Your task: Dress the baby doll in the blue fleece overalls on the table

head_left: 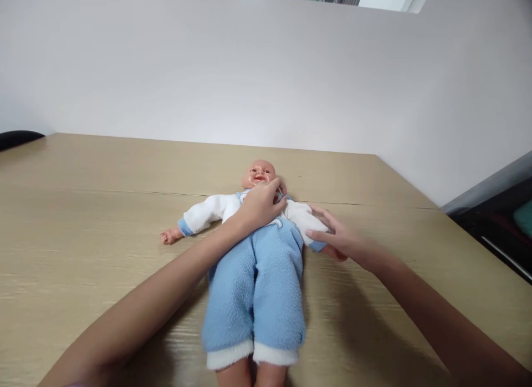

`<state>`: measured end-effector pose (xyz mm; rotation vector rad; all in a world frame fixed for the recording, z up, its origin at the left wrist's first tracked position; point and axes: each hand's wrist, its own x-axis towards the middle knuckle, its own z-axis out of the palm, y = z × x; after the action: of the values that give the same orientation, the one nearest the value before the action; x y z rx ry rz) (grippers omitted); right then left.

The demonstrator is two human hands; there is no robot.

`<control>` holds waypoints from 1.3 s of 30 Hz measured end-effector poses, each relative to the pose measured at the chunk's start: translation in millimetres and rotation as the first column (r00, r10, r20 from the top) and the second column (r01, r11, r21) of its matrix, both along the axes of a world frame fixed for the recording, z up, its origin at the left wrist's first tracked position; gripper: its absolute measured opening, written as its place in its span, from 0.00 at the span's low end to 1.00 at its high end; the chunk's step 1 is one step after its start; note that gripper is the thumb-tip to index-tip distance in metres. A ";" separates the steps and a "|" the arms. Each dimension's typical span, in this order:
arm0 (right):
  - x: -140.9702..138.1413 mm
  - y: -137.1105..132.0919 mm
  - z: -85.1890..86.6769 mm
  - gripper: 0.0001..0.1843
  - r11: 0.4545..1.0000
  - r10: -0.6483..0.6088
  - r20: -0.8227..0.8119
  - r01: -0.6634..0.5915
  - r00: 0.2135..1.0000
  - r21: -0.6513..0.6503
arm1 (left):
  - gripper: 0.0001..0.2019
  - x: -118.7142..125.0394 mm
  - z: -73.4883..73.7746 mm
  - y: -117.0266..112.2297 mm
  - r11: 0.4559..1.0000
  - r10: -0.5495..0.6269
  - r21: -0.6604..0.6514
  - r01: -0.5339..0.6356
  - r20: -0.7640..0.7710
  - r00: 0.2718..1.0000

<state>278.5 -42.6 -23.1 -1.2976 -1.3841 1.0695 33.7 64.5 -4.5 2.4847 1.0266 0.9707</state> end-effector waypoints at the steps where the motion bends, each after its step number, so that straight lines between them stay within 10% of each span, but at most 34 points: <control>1: 8.9 -4.5 -0.8 0.33 0.998 -0.019 0.011 0.019 1.000 -0.055 | 0.05 -0.1 0.2 -0.7 1.000 0.016 0.023 -0.016 -0.028 0.999; 12: 56.7 -11.7 -39.0 0.34 0.988 -0.154 0.164 0.151 0.974 0.032 | 0.08 -1.8 -1.7 -0.1 0.998 0.063 0.030 -0.060 -0.103 0.993; 20: 12.8 -36.8 -16.0 0.18 0.825 -0.395 0.500 0.059 0.771 0.561 | 0.09 -3.6 3.4 0.2 0.998 0.033 0.063 -0.028 -0.091 0.995; 25: -31.8 -40.3 -10.5 0.16 0.975 0.046 0.242 -0.096 0.969 0.198 | 0.06 -2.9 17.1 -11.1 0.976 -0.065 0.204 0.078 -0.067 0.996; 28: -37.9 -23.5 -19.5 0.17 0.975 0.223 0.102 -0.224 0.969 -0.008 | 0.07 -0.8 23.8 -20.0 0.954 -0.218 0.180 0.238 -0.123 0.968; 34: -31.0 4.4 -35.4 0.24 0.977 0.166 -0.155 -0.184 0.974 -0.111 | 0.11 1.0 20.7 -25.8 0.947 -0.307 0.027 0.320 -0.217 0.926; 39: -31.4 -17.2 -27.8 0.16 0.993 0.030 0.119 -0.043 0.992 0.109 | 0.06 0.3 13.9 -21.1 0.947 -0.320 -0.036 0.319 -0.177 0.931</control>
<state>247.0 -59.8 -50.9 -1.2746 -1.5384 0.9391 34.0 43.4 9.4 2.6604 0.6371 0.6507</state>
